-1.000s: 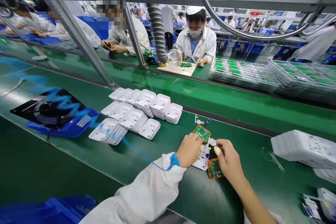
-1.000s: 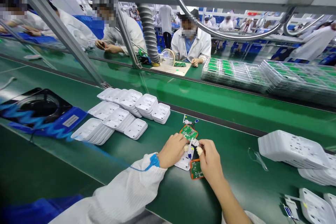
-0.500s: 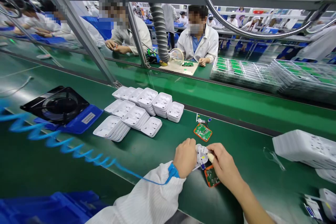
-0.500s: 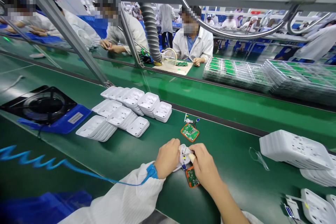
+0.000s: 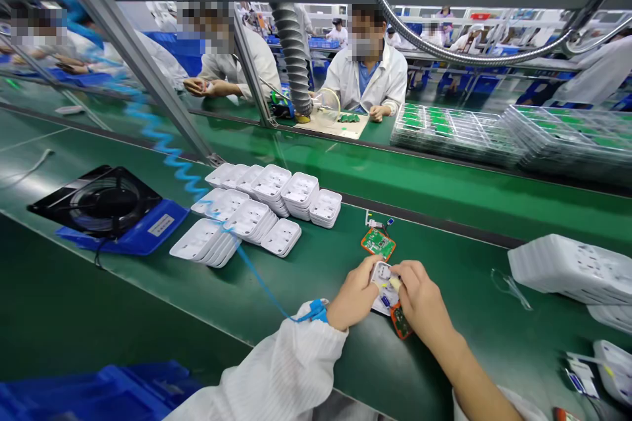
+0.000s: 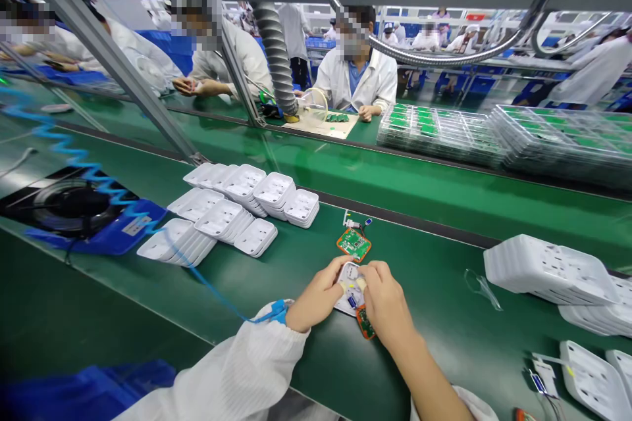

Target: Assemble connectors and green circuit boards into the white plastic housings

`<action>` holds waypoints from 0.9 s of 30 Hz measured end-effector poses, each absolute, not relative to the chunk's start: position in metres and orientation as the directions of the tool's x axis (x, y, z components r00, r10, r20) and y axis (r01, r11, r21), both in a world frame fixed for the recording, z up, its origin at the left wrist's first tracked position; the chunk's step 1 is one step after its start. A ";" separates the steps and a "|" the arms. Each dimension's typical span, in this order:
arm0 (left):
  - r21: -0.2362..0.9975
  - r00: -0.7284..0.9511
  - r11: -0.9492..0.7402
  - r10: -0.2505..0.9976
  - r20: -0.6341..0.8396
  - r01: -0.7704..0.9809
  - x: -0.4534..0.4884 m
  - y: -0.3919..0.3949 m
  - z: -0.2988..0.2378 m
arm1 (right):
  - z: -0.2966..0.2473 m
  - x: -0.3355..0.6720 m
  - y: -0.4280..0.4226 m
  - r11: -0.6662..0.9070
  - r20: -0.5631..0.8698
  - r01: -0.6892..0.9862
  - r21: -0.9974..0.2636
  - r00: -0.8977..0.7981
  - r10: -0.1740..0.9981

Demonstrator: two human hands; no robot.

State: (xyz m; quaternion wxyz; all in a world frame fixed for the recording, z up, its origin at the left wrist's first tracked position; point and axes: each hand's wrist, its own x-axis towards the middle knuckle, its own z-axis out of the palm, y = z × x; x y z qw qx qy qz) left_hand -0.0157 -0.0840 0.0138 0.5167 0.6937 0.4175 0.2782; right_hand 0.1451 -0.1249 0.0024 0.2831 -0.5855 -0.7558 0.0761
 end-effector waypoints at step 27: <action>0.956 0.313 -0.065 0.949 -0.029 0.287 0.009 -0.068 0.006 | -0.005 0.133 -0.110 0.223 0.299 0.918 -0.328 -0.123 0.946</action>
